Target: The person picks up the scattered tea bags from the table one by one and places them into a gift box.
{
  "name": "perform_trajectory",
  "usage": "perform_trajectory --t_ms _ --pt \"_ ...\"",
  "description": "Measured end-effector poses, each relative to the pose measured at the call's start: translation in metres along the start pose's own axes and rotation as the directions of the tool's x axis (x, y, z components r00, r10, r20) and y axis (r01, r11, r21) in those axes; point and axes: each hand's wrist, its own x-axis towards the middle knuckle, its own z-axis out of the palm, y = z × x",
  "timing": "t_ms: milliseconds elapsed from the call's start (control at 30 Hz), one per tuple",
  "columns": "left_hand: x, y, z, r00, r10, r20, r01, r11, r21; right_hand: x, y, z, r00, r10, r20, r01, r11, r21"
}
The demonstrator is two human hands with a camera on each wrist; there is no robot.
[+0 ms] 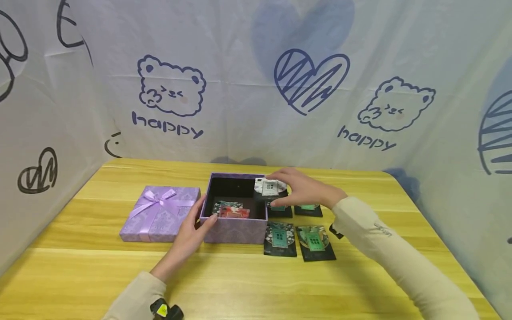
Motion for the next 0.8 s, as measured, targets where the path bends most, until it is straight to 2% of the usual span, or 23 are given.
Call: perform_trajectory --t_ms 133,433,800 --pt "0.000 0.000 0.000 1.000 -0.007 0.000 0.007 1.000 0.002 0.006 -0.004 0.003 0.999 -0.028 0.019 0.028 1.000 -0.011" --pt "0.001 0.000 0.000 1.000 -0.017 0.000 0.017 1.000 0.003 0.016 -0.014 0.000 0.999 -0.004 0.054 0.003 1.000 0.029" --pt "-0.002 0.003 -0.002 1.000 -0.027 0.006 0.027 1.000 0.009 0.049 -0.023 -0.001 0.992 -0.024 0.123 0.019 0.999 0.042"
